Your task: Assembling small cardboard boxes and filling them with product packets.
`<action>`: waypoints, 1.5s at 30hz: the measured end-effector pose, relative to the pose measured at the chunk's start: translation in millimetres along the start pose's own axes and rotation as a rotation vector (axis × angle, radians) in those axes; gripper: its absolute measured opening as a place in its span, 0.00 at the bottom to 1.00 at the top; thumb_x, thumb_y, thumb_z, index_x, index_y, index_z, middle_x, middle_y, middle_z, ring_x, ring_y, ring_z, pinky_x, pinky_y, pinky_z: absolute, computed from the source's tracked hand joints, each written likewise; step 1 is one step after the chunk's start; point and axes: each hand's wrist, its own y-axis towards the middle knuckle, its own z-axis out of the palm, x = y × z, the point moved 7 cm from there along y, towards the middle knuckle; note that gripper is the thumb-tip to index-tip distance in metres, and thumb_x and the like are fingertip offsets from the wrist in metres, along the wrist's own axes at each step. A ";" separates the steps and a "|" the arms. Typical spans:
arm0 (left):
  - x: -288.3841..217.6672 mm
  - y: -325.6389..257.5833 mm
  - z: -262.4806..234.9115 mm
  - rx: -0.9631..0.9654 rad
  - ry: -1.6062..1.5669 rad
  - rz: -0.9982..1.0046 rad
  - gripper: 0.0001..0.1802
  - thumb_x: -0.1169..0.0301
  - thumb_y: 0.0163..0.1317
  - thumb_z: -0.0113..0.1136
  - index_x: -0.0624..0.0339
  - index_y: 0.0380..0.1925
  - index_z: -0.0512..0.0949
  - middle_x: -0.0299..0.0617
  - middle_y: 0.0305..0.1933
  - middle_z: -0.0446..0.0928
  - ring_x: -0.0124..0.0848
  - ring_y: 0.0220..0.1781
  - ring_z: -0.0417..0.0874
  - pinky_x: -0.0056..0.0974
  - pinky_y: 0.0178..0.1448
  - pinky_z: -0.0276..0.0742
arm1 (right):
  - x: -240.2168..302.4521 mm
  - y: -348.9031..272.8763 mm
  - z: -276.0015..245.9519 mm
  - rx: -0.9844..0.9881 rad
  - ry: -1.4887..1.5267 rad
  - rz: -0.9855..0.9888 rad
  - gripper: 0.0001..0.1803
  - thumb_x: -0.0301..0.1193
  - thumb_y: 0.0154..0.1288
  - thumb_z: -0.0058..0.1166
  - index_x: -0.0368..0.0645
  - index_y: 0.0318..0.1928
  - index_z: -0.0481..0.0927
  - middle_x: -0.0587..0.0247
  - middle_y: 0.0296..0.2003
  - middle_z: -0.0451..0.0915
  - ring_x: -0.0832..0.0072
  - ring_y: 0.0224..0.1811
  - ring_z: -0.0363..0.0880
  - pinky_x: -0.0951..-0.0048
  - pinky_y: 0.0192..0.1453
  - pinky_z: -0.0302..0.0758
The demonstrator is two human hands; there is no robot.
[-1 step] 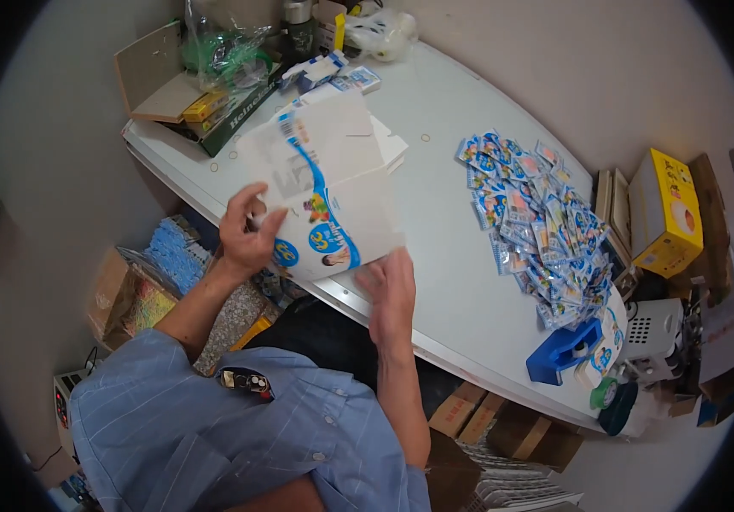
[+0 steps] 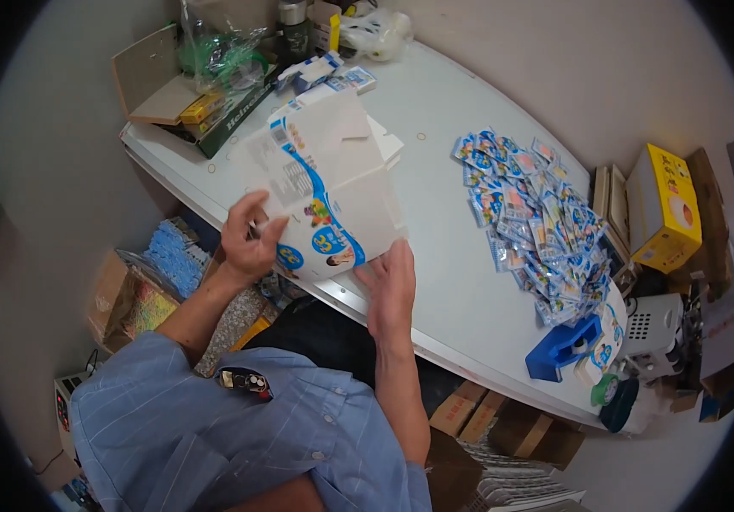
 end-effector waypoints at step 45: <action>-51.6 55.5 134.5 0.016 -0.600 -0.219 0.52 0.68 0.48 0.77 0.65 0.68 0.53 0.50 0.65 0.57 0.40 0.66 0.64 0.45 0.71 0.62 | 122.8 -41.0 -45.9 -0.333 -0.233 -1.028 0.33 0.36 0.66 0.54 0.31 0.66 0.63 0.45 0.62 0.70 0.61 0.65 0.69 0.58 0.73 0.61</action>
